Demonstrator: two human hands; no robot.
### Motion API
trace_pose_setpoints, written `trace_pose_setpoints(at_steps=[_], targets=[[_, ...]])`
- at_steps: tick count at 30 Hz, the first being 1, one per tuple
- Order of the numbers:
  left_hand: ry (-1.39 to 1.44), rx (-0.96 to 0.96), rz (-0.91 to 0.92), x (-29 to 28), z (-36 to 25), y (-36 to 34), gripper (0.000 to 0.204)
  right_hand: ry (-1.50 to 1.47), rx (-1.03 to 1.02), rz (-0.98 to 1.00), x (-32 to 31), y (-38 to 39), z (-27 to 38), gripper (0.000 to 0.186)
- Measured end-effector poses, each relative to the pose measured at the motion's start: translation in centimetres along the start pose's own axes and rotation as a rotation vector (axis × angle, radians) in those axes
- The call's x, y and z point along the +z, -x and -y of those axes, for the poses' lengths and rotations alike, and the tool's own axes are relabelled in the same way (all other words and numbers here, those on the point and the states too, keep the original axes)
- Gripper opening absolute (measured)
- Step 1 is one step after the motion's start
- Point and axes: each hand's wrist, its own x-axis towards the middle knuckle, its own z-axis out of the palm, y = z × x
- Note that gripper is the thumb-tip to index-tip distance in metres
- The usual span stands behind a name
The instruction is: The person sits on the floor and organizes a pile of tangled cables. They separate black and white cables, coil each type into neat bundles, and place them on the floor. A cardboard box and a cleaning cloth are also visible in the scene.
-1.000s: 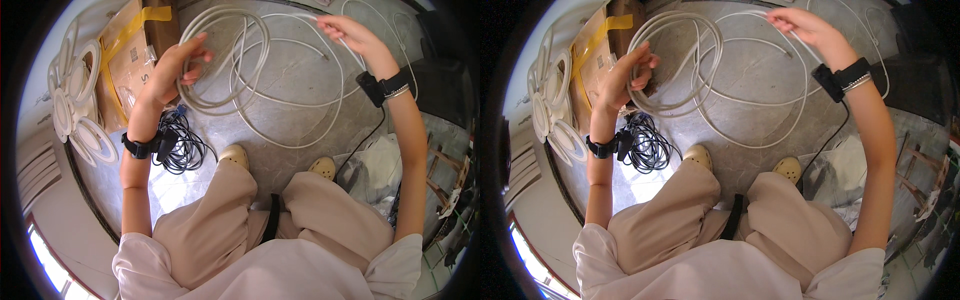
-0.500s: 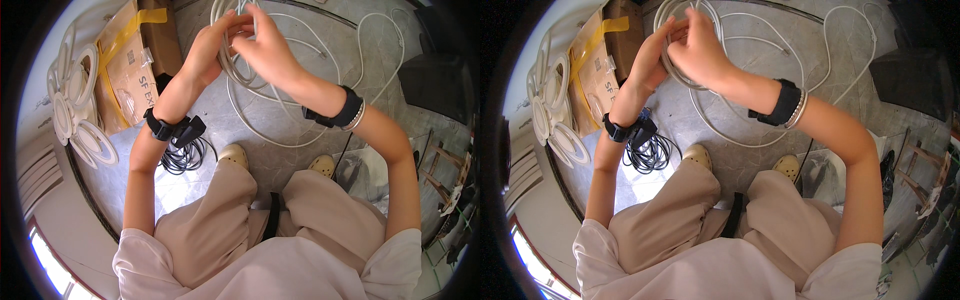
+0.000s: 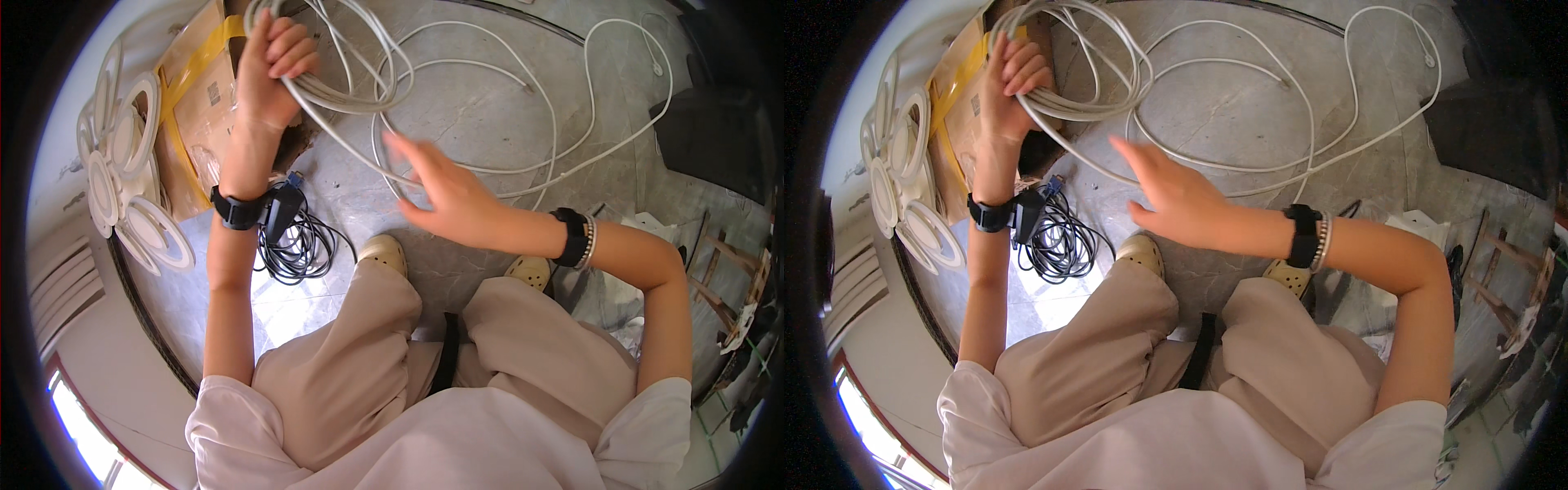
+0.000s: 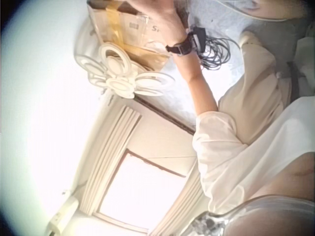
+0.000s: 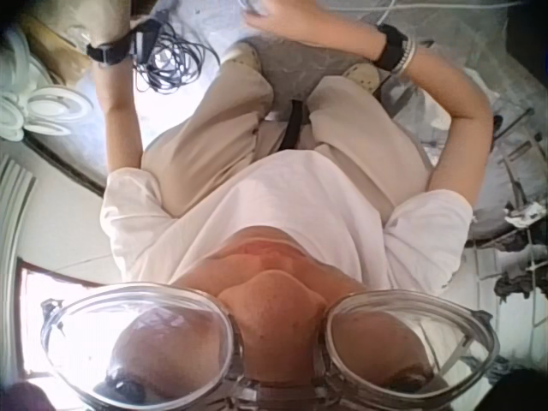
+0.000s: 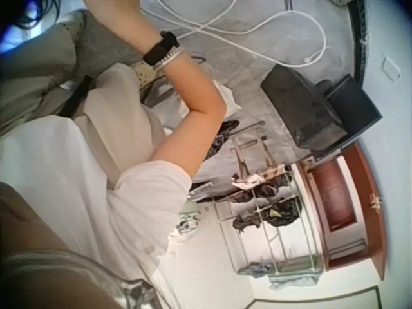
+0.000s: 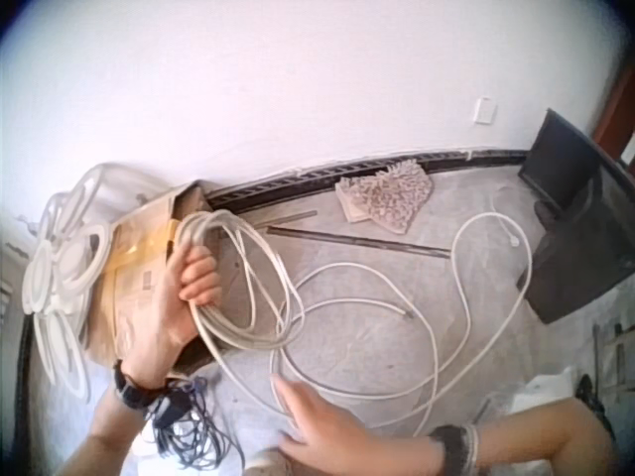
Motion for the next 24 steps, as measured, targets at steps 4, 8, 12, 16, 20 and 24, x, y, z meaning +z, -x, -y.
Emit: trace_pose_setpoints(at_steps=[4, 8, 12, 16, 20, 24], targets=[[0.058, 0.023, 0.156, 0.6, -2.1, 1.4, 0.034, 0.081, 0.182, 0.475, -0.5, 2.9, -3.7, 0.047], [0.094, 0.070, 0.172, 2.3, -3.6, 2.9, 0.035, 0.263, 0.198, 0.514, -2.2, 3.4, -9.8, 0.030], [0.125, 0.019, 0.197, 3.4, -3.8, 5.2, 0.036, 0.586, 0.501, 0.748, -10.7, 1.6, -17.0, 0.029], [0.064, -0.092, 0.273, 3.3, -2.8, 6.8, 0.036, 0.700, 0.648, 0.704, -20.2, 0.5, -20.6, 0.029], [-0.092, -0.268, 0.338, 3.3, -1.8, 7.5, 0.034, 0.765, 0.885, 0.495, -25.8, 0.7, -20.5, 0.028], [-0.369, -0.423, -0.010, 4.1, -1.4, 7.7, 0.028, 0.759, 1.098, 0.329, -29.0, 0.0, -18.3, 0.034]])
